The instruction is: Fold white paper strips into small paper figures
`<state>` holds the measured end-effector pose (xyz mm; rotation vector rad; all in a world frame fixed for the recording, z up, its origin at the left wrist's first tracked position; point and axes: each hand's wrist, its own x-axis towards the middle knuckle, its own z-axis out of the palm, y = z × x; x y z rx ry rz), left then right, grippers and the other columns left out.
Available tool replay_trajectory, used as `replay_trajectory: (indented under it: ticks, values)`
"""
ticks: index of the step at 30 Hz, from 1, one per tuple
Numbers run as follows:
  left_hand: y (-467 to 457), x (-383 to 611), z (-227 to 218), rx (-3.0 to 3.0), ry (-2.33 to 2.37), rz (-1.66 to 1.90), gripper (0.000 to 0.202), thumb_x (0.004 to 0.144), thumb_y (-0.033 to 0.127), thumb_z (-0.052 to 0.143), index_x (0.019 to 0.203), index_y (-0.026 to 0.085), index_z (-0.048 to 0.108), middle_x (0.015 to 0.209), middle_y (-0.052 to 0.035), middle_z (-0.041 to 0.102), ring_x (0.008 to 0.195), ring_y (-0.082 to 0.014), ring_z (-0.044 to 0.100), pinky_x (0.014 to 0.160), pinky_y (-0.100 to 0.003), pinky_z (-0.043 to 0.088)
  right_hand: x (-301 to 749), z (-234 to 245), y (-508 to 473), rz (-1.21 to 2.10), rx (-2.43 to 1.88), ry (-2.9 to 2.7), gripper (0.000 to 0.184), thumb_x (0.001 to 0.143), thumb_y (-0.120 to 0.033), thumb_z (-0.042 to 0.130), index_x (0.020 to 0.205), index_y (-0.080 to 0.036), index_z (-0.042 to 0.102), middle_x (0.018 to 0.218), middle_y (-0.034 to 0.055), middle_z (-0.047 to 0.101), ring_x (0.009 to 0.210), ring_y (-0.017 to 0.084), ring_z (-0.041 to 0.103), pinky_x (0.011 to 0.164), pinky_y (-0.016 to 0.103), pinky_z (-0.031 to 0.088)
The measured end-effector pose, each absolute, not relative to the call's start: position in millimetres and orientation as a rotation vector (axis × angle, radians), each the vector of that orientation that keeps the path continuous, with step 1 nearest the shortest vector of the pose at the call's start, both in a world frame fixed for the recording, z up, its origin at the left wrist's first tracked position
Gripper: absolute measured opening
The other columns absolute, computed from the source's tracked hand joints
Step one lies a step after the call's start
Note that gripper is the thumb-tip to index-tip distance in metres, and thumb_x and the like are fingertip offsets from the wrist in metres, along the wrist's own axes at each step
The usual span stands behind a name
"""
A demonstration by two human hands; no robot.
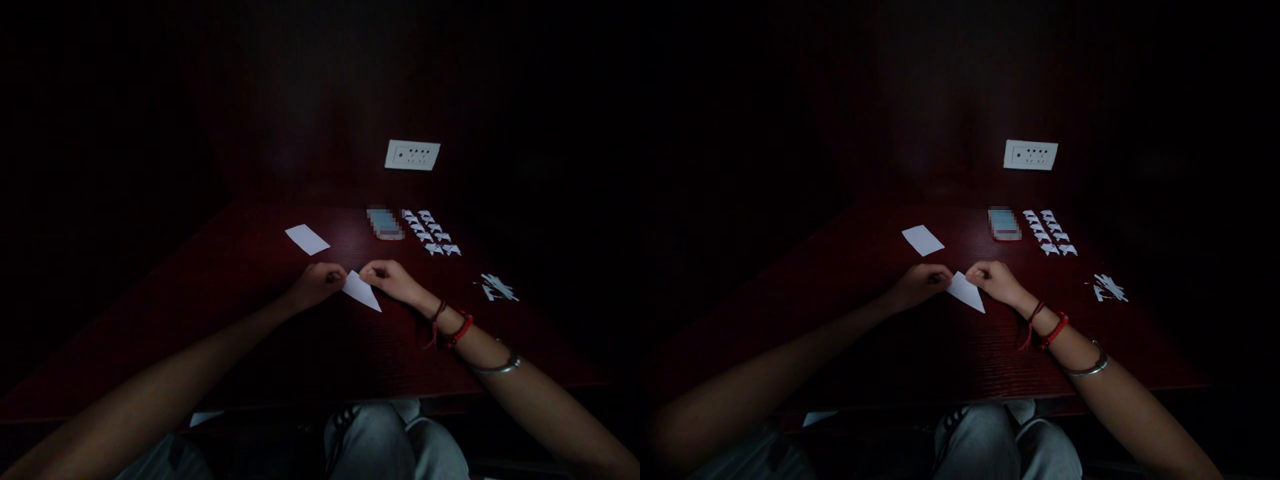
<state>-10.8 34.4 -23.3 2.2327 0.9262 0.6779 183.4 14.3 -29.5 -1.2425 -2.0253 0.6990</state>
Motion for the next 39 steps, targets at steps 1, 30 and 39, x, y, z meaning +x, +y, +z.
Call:
replay_trajectory:
  ticks: [1, 30, 39]
  values:
    - [34.4, -10.8, -23.3, 2.247, 0.932, 0.685, 0.013, 0.072, 0.018, 0.044, 0.073, 0.016, 0.057, 0.068, 0.0026, 0.059, 0.061, -0.0082, 0.052, 0.056, -0.018, 0.038, 183.3, -28.6, 13.4, 0.665, -1.236, -2.045, 0.019, 0.075, -0.029, 0.047, 0.077, -0.013, 0.058, 0.069, 0.0018, 0.058, 0.061, 0.01, 0.048, 0.056, 0.021, 0.036]
    - [32.8, -12.9, -9.6, 2.457, 1.032, 1.085, 0.016, 0.082, 0.021, 0.034, 0.069, 0.017, 0.041, 0.071, 0.0002, 0.046, 0.069, -0.0118, 0.043, 0.065, -0.024, 0.035, 193.3, -10.2, 4.2, 0.379, -1.19, -2.154, 0.007, 0.067, -0.013, 0.047, 0.06, -0.015, 0.048, 0.057, -0.0039, 0.047, 0.054, 0.007, 0.041, 0.052, 0.019, 0.031]
    - [41.0, -18.1, -9.8, 1.883, 1.174, 1.113, 0.016, 0.078, 0.028, 0.041, 0.07, 0.015, 0.046, 0.063, 0.003, 0.046, 0.057, -0.0087, 0.044, 0.052, -0.019, 0.035, 197.3, -21.5, 13.7, 0.727, -1.196, -1.968, 0.025, 0.071, -0.031, 0.051, 0.091, -0.016, 0.055, 0.076, 0.0013, 0.056, 0.068, 0.011, 0.05, 0.064, 0.024, 0.039]
